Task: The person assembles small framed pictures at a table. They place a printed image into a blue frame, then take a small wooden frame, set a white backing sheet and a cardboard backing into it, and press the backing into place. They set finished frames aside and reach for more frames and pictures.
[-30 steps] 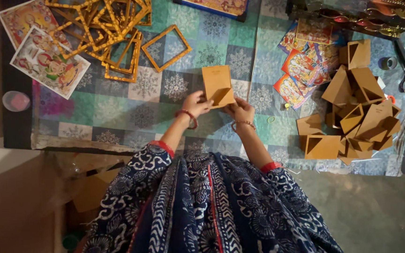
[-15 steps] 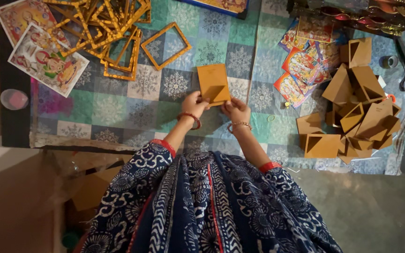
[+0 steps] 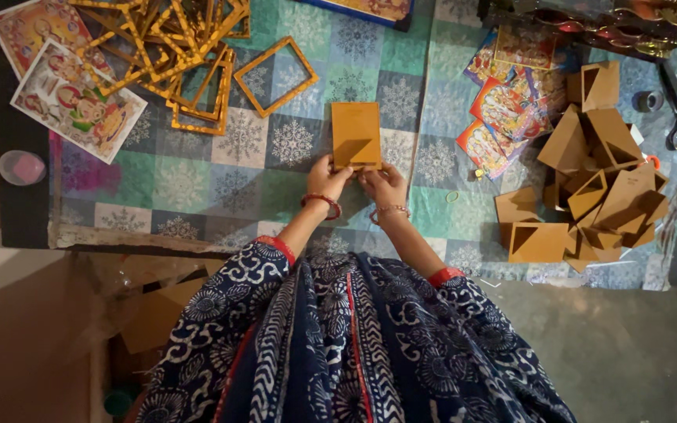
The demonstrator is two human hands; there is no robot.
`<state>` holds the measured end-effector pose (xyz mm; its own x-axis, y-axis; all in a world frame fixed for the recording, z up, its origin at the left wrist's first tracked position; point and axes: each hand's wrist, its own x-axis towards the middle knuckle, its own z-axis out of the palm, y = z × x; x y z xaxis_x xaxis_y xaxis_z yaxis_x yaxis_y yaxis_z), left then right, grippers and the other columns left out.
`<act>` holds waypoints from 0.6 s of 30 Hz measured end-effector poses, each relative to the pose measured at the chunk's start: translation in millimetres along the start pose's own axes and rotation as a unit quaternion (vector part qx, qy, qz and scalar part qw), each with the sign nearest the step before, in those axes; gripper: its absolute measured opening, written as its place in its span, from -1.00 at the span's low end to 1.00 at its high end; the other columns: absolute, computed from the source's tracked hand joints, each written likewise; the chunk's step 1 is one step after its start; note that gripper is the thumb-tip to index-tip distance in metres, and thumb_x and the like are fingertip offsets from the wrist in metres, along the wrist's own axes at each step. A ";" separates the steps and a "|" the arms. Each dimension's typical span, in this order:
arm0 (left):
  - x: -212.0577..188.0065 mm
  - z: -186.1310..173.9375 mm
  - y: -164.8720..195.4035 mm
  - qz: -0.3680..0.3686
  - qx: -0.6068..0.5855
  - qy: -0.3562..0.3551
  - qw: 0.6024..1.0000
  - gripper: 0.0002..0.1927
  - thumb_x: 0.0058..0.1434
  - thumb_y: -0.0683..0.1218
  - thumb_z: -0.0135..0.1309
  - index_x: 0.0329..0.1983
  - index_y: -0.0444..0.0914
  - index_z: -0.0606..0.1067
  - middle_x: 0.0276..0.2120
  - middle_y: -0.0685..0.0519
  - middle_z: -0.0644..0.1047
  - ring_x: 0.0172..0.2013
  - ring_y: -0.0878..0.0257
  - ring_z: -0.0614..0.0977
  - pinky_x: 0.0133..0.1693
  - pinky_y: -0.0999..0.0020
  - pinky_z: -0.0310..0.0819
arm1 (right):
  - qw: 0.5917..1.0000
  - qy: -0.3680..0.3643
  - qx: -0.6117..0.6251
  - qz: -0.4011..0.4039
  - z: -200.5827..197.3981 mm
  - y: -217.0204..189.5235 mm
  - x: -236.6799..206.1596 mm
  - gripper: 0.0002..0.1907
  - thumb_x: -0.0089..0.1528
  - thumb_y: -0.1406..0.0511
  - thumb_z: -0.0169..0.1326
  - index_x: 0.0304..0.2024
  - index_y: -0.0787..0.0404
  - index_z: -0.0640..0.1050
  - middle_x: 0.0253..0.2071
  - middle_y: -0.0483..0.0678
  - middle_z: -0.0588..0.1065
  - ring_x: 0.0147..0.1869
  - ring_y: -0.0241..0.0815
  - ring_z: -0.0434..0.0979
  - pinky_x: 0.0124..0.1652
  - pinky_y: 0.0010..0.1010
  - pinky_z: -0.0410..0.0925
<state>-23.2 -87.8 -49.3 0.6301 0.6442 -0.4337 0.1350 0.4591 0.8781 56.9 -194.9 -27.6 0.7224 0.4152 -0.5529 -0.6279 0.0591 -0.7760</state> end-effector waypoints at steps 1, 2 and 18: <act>0.2 0.2 0.2 0.001 -0.011 0.001 1.000 -0.67 0.21 -0.24 0.18 0.04 -0.38 0.47 -0.21 -0.03 0.65 -0.29 0.26 0.73 -0.25 0.39 0.67 | 1.000 -0.002 -0.005 -0.009 1.5 0.6 -0.2 -0.78 0.23 0.49 0.16 -0.06 0.36 0.50 -0.18 0.08 0.57 -0.19 -0.11 0.63 -0.19 -0.42 0.52; 0.1 1.1 0.3 0.002 -0.022 0.001 1.000 -0.66 0.21 -0.24 0.18 0.04 -0.38 0.46 -0.22 -0.03 0.65 -0.29 0.26 0.73 -0.26 0.40 0.67 | 1.000 -0.003 -0.010 -0.019 1.8 0.7 -0.3 -0.80 0.25 0.49 0.18 -0.09 0.39 0.50 -0.20 0.08 0.56 -0.20 -0.12 0.63 -0.20 -0.41 0.51; -2.2 7.4 7.5 -0.021 -0.024 0.038 0.999 -0.69 0.16 -0.24 0.21 -0.04 -0.45 0.50 -0.31 -0.07 0.67 -0.41 0.27 0.72 -0.36 0.43 0.62 | 0.999 0.009 0.011 -0.037 15.6 2.3 -1.2 -0.80 0.20 0.50 0.15 -0.12 0.41 0.48 -0.19 0.05 0.55 -0.20 -0.14 0.64 -0.15 -0.40 0.56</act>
<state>-17.9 -90.3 -40.3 0.5644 0.6676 -0.4855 0.1220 0.5142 0.8489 50.0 -181.1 -24.0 0.7722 0.3932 -0.4991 -0.5781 0.1088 -0.8087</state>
